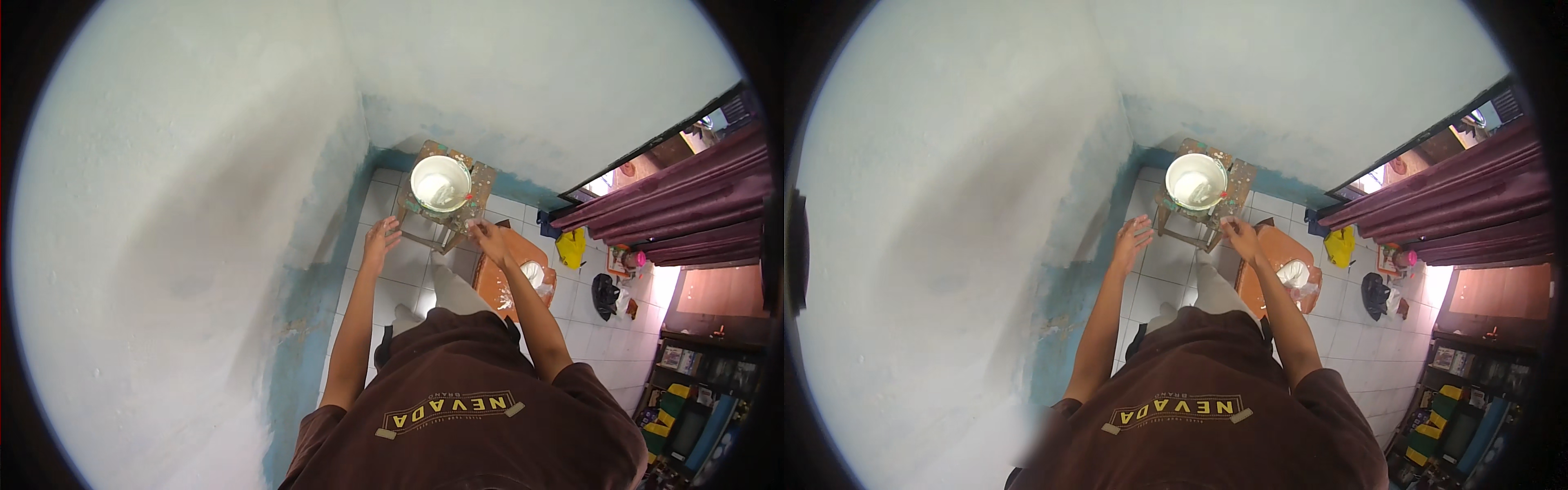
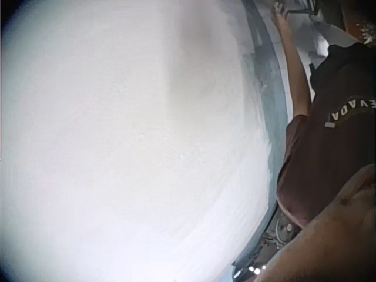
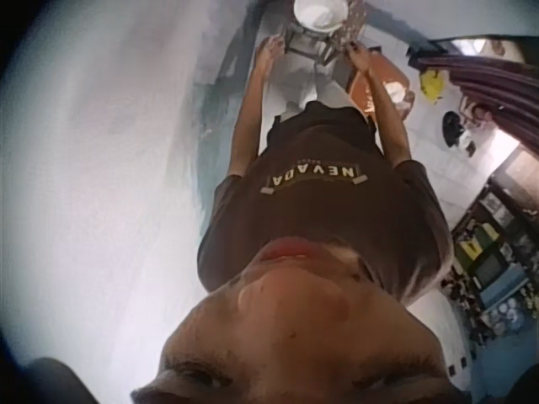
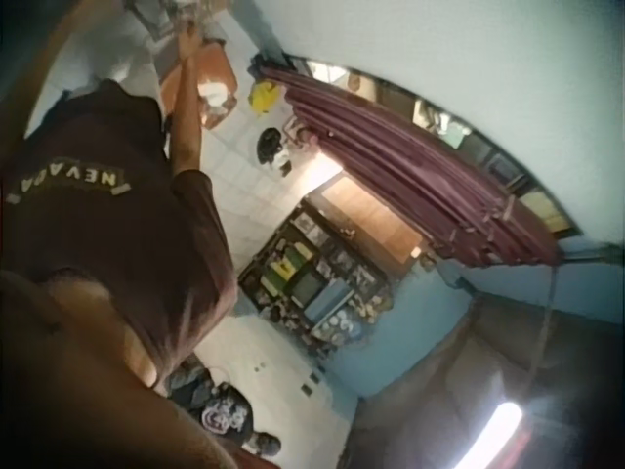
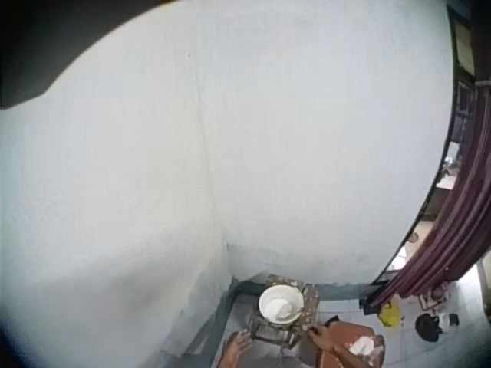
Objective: The person scrapes white powder from an orange chair and a plastic bag into a small bucket, then adds liquid from a bottle and mixes the contents by hand to create a paste.
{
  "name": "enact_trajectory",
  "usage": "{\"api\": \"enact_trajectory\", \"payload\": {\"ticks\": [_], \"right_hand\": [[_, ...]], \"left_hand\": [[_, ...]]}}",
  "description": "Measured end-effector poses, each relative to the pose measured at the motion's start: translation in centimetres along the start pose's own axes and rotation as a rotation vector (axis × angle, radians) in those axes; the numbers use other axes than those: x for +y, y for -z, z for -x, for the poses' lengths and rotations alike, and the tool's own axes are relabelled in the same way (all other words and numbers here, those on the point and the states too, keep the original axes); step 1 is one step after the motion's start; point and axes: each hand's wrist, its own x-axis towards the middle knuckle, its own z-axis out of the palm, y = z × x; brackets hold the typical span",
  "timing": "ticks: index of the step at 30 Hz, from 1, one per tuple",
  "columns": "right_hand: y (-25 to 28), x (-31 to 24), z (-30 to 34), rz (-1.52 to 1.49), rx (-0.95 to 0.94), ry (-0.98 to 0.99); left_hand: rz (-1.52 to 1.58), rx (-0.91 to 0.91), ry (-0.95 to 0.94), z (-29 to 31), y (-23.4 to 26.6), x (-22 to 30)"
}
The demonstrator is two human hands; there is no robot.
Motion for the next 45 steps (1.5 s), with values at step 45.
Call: {"api": "enact_trajectory", "payload": {"ticks": [45], "right_hand": [[2.1, -24.8, -8.2, 0.143, -0.778, 0.285]], "left_hand": [[-0.255, 0.473, -0.365, 5.7, -4.9, 13.0]]}}
